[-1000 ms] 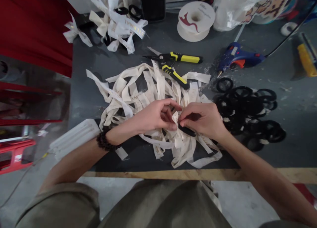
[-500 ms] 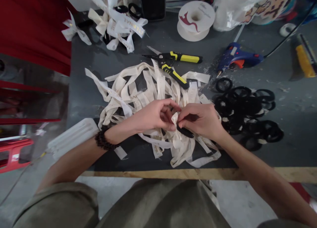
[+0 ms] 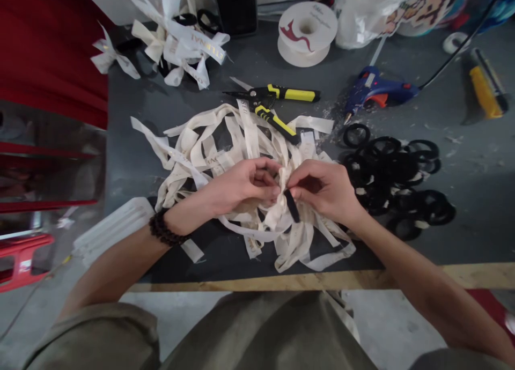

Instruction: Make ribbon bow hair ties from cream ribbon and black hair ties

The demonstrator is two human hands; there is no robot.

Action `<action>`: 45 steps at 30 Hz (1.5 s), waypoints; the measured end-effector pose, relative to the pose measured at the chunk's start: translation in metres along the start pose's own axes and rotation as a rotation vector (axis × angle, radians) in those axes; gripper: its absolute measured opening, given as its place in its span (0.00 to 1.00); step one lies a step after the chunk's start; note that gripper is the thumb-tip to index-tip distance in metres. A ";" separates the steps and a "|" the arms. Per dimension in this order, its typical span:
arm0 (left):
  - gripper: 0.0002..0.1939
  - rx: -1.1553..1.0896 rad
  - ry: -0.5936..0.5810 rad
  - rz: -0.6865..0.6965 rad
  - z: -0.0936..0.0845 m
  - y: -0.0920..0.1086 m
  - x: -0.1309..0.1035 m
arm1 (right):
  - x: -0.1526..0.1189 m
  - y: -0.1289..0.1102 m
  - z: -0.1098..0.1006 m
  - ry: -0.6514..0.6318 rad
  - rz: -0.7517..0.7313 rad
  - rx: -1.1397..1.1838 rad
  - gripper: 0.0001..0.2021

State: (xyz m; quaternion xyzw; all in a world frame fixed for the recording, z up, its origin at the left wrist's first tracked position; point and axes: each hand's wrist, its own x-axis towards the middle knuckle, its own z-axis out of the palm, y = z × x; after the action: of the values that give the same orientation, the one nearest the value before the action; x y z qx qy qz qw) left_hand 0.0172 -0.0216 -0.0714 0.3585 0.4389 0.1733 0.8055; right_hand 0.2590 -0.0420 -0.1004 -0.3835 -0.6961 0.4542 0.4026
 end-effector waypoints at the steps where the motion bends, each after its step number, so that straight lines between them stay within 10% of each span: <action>1: 0.27 -0.047 0.006 -0.014 0.001 0.002 -0.001 | 0.000 0.001 0.000 0.008 0.006 0.003 0.10; 27: 0.24 -0.135 0.175 0.038 0.011 0.000 -0.005 | -0.004 -0.003 0.001 0.142 -0.032 -0.065 0.06; 45: 0.10 0.294 0.274 0.326 0.038 -0.005 -0.027 | -0.006 -0.014 0.006 0.335 -0.074 -0.323 0.06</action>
State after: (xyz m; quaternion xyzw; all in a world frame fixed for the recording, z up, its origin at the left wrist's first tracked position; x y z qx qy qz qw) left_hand 0.0339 -0.0574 -0.0458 0.5110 0.5010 0.2819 0.6390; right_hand 0.2531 -0.0533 -0.0898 -0.4871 -0.6969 0.2517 0.4622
